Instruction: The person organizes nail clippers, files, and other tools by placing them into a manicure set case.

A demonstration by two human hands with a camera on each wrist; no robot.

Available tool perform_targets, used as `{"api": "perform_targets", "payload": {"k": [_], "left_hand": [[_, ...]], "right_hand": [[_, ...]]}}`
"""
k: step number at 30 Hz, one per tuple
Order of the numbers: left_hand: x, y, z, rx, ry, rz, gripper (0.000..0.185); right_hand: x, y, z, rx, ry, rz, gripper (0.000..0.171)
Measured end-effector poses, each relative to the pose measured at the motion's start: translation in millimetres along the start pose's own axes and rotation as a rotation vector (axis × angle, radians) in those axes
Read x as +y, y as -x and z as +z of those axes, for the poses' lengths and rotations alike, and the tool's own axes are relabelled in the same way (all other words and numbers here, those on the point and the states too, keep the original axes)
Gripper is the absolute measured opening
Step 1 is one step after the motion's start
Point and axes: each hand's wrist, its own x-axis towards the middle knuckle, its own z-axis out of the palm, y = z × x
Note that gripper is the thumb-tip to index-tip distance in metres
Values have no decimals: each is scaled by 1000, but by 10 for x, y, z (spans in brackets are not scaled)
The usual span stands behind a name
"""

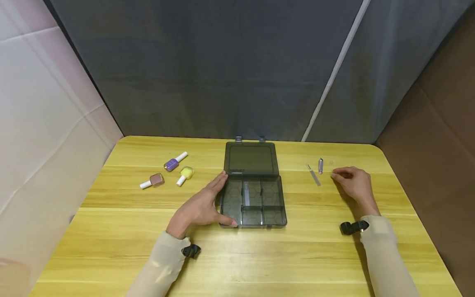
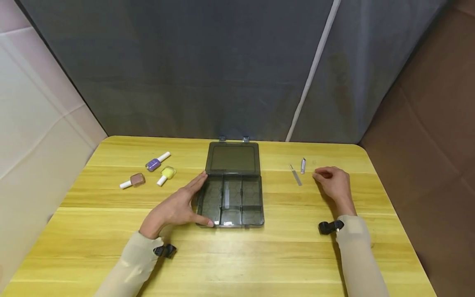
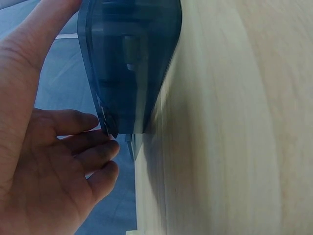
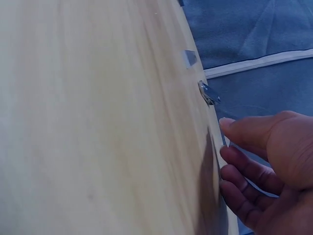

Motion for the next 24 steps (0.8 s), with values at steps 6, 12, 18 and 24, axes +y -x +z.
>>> {"api": "perform_targets", "payload": {"k": [6,12,18,24], "left_hand": [[17,-2,-13,-9,-3,-9,143],[17,-1,-13,-7,-2,-10,143],[9,3,-6,2,-5,-7,143],[19,-9,-22,-5,-11,-2,143]], "right_hand": [[-10,21,-27,7,-13,-49,32],[-58,11,-13,13,-15,-95,29],[-178,16,35,-4,-33,-114,28],[-283,69,74,-32,-57,-138,23]]}}
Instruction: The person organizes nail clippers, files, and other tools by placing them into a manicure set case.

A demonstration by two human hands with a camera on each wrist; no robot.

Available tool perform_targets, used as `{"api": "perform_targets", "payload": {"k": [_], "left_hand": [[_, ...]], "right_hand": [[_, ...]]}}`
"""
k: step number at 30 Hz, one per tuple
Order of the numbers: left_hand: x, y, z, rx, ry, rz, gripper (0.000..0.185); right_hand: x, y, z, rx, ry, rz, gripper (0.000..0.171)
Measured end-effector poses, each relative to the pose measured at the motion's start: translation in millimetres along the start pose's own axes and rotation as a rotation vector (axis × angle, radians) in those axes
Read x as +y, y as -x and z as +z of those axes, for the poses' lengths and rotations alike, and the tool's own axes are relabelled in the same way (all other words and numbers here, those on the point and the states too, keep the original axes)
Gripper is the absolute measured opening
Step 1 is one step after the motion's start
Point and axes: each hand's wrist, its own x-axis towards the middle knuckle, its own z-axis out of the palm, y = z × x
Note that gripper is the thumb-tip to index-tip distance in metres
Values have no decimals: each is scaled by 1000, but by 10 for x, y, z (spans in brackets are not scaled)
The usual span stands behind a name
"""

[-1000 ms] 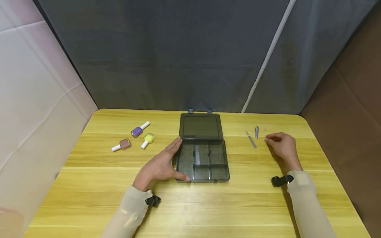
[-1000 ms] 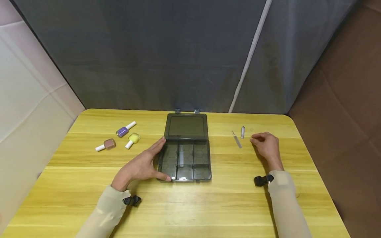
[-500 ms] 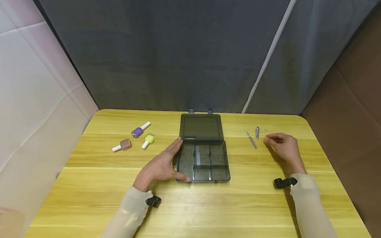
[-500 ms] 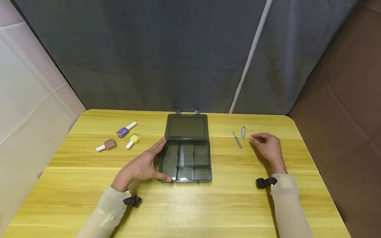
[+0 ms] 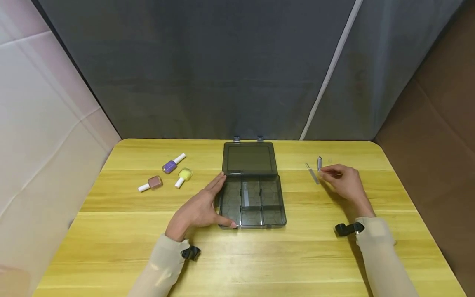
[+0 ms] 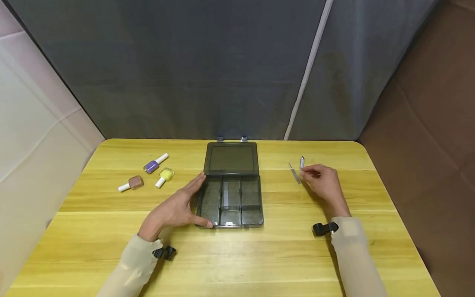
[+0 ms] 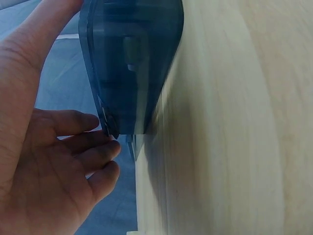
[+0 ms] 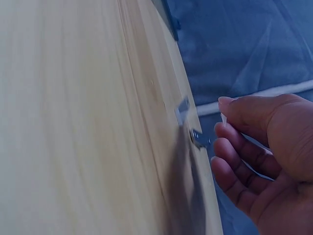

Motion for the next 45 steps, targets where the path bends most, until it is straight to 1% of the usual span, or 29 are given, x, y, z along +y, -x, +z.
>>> {"api": "perform_targets", "payload": {"k": [8,15,24,30,39,45], "left_hand": [[-8,17,-15,-9,-4,-8,144],[-8,-2,0,-6,3,2,143],[-13,-12,-3,-7,-6,-1,144],[-17,-22,-5,-10,-3,-5,144],[-21,5,9,-1,3,-9,143],[-13,-16,-5,-5,5,-2,142]], "right_hand": [[-142,21,121,-58,-59,-37,22],[-293,27,164,-64,-54,-102,21],[-493,66,207,-88,-80,-154,21],[-576,90,262,-106,-92,-199,20],[-696,128,366,-142,-124,-269,17],[-792,149,390,-141,-131,-311,15]]}}
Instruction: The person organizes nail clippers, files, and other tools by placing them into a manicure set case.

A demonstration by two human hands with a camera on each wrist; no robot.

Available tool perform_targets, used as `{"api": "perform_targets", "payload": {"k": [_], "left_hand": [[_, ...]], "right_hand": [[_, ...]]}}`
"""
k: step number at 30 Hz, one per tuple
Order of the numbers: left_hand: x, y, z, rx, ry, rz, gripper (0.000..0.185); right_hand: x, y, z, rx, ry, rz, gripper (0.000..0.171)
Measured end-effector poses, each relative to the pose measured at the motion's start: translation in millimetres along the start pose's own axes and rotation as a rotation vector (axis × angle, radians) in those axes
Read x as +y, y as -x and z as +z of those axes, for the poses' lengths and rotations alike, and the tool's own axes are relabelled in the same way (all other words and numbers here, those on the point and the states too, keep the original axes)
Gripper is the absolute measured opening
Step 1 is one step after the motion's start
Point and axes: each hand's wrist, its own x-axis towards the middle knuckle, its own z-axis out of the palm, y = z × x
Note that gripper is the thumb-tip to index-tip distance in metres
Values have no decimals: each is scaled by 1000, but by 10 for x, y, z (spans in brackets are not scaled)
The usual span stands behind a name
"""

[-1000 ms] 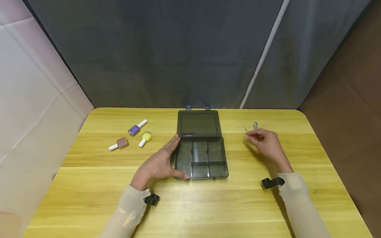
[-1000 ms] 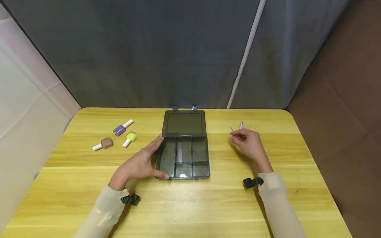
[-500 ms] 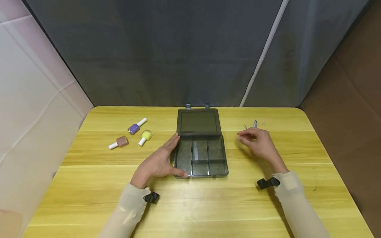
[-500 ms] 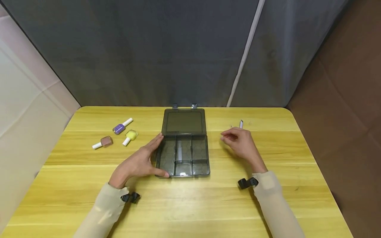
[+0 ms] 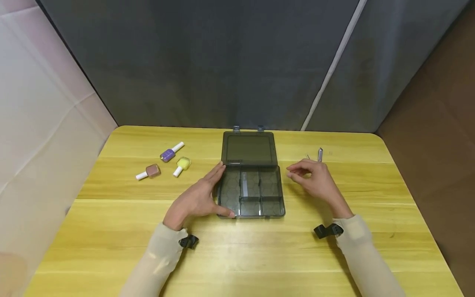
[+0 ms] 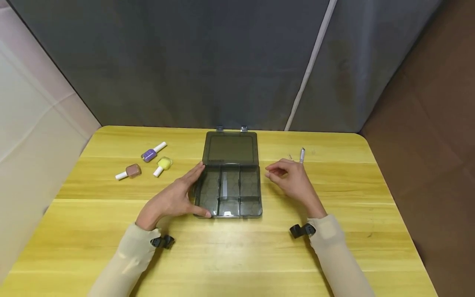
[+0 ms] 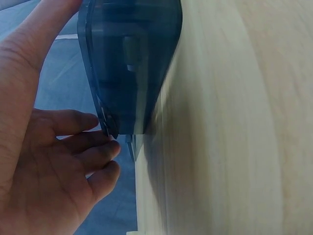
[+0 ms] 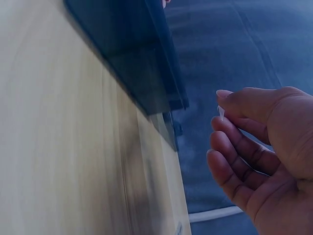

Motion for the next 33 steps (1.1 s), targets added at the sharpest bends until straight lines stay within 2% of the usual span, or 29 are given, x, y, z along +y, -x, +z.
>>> {"api": "perform_targets", "payload": {"k": [16,33], "left_hand": [[1,-31,-38,2,-3,2,142],[-3,-33,-11,-7,2,-14,143]], "right_hand": [[-292,-46,170,-67,-19,-128,14],[-591,47,433,-237,-31,-108,15]]}}
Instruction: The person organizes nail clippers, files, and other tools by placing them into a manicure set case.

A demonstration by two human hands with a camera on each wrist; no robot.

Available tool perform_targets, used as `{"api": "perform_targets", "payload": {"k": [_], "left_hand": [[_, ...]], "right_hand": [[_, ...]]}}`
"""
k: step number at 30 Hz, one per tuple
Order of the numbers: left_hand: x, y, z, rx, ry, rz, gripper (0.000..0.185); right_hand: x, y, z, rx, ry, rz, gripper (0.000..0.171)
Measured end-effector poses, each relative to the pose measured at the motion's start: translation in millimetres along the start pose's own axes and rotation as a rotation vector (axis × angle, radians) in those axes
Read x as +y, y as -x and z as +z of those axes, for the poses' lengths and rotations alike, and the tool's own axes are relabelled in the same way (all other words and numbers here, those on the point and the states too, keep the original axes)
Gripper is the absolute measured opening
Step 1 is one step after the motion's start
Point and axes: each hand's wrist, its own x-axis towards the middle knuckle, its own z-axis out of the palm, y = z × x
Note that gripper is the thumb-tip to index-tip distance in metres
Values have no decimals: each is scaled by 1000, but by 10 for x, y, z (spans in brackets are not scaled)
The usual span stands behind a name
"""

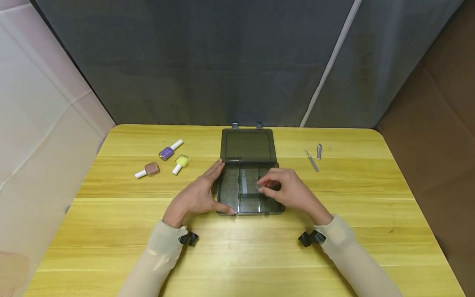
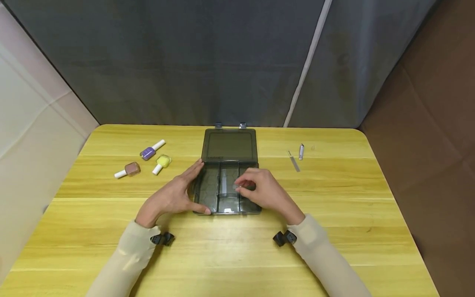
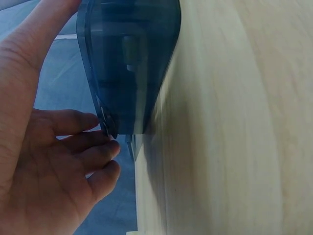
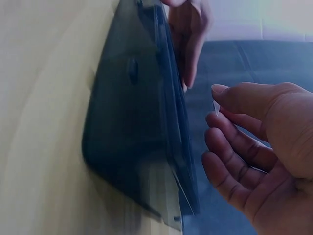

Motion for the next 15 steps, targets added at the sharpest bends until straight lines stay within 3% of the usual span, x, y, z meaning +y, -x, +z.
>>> {"api": "perform_targets", "payload": {"k": [15], "left_hand": [[-3,-3,3,0,-15,-3,143]], "right_hand": [[-133,-13,170,-104,-29,-57,15]]}}
